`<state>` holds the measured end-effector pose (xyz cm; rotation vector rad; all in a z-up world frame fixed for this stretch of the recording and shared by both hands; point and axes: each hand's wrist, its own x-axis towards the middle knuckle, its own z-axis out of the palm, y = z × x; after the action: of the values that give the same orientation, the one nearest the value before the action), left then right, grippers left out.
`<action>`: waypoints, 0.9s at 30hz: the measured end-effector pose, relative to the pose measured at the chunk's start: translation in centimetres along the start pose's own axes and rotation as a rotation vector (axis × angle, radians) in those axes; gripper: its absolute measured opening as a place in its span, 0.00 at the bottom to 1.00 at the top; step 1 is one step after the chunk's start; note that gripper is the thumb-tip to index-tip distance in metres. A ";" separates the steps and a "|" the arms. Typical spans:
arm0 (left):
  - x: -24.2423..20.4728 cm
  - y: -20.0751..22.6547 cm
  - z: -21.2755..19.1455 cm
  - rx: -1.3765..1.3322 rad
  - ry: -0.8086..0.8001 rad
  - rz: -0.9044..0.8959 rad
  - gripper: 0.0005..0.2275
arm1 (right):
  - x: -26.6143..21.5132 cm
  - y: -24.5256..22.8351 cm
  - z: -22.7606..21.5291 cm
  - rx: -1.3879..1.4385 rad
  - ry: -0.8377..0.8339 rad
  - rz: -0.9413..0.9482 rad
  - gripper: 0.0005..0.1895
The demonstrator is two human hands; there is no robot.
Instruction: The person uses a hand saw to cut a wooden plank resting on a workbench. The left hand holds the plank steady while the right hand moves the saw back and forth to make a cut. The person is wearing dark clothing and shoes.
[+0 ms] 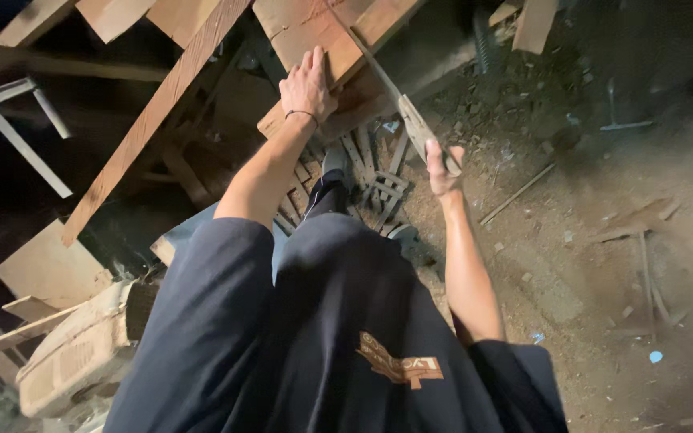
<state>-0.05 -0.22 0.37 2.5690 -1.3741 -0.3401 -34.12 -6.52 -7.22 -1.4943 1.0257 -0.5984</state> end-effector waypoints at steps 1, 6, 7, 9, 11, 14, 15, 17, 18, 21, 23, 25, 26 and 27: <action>-0.1 0.2 0.1 -0.013 0.013 -0.031 0.37 | 0.4 0.3 0.0 -0.096 -0.005 -0.012 0.29; -0.2 0.3 -0.2 0.014 0.022 0.041 0.35 | -7.7 2.4 -3.9 -0.082 0.056 0.025 0.29; -0.4 0.1 -0.1 0.011 0.001 0.045 0.33 | -10.0 2.6 -5.3 0.069 0.049 0.107 0.28; -0.6 0.2 0.0 0.012 0.011 0.064 0.33 | -13.9 2.3 -8.0 0.183 0.038 0.068 0.32; -0.4 0.0 0.0 0.020 -0.004 0.063 0.32 | -14.4 1.6 -9.0 0.039 0.026 0.019 0.30; -0.4 -0.1 -0.2 0.024 -0.044 0.051 0.31 | -11.3 0.3 -6.9 -0.047 -0.017 -0.005 0.29; -0.4 0.0 -0.2 0.015 -0.034 0.053 0.31 | -9.2 -0.2 -5.6 -0.060 -0.043 -0.006 0.30; -0.1 0.1 -0.3 0.006 -0.035 0.048 0.31 | -4.2 -1.1 -2.5 -0.068 -0.101 -0.037 0.31; -0.1 0.1 -0.3 0.006 -0.053 0.037 0.31 | -2.1 -1.6 -1.1 -0.064 -0.137 -0.059 0.31; 0.1 -0.9 -0.2 0.014 -0.075 0.043 0.33 | 1.3 -3.0 2.5 -0.235 -0.013 -0.127 0.31; 0.6 -1.4 0.0 0.021 -0.054 0.090 0.35 | 1.4 -4.1 3.8 -0.198 -0.059 -0.096 0.32; 1.9 -2.5 0.1 0.031 0.006 0.154 0.37 | 1.1 -5.2 5.0 -0.183 -0.038 -0.067 0.30; 2.5 -3.2 -0.1 0.050 0.010 0.173 0.38 | 1.0 -5.8 5.7 -0.172 -0.027 -0.053 0.30; 3.2 -3.7 -0.2 0.070 0.014 0.192 0.38 | 0.9 -6.5 6.3 -0.112 -0.042 -0.083 0.28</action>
<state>4.67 -0.84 -0.87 2.4609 -1.6383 -0.2456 -26.73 -4.37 -2.40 -1.6472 0.9819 -0.5733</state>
